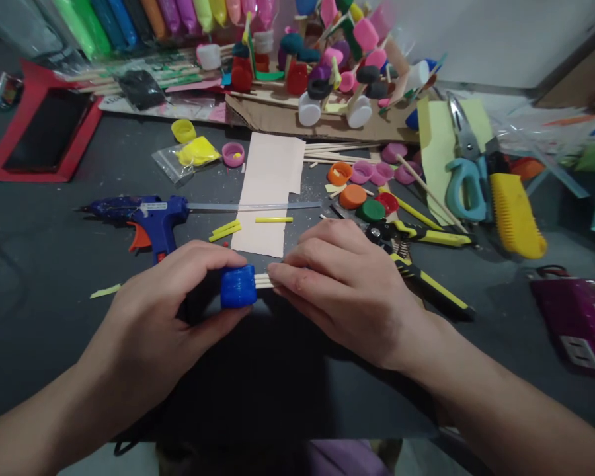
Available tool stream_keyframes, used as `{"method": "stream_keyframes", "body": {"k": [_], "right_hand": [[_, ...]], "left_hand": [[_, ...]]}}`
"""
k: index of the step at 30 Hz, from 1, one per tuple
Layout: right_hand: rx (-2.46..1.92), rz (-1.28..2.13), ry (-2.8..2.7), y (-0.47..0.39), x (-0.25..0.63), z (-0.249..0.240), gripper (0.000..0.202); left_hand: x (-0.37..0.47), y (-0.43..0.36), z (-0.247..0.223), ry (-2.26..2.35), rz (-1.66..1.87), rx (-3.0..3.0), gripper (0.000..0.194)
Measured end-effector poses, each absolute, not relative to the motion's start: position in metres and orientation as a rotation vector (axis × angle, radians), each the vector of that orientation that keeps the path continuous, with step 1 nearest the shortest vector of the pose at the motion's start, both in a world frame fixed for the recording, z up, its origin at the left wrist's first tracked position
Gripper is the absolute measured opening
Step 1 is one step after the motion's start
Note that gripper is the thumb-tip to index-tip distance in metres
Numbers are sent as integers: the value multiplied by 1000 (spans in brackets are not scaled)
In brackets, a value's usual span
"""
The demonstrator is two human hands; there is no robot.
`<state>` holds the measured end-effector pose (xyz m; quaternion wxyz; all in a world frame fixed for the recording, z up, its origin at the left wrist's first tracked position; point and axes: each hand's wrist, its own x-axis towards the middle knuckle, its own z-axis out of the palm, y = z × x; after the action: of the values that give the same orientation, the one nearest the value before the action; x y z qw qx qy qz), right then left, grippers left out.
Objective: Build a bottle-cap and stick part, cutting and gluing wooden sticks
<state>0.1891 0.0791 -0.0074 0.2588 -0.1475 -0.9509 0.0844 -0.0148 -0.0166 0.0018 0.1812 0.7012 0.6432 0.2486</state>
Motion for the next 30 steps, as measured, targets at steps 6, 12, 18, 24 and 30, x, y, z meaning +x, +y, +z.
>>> {"method": "stream_keyframes", "body": {"k": [6, 12, 18, 24, 30], "right_hand": [[-391, 253, -2581, 79, 190, -8, 16], [-399, 262, -2593, 79, 188, -7, 16], [-395, 303, -2583, 80, 187, -10, 16], [-398, 326, -2586, 78, 187, -9, 16], [-386, 328, -2583, 79, 188, -11, 16]], "left_hand": [[-16, -17, 2, 1813, 705, 1987, 24], [-15, -17, 2, 1805, 715, 2010, 21], [-15, -18, 0, 1824, 718, 2017, 22], [-15, -18, -1, 1835, 695, 2033, 22], [-14, -16, 1, 1838, 691, 2043, 20]]}}
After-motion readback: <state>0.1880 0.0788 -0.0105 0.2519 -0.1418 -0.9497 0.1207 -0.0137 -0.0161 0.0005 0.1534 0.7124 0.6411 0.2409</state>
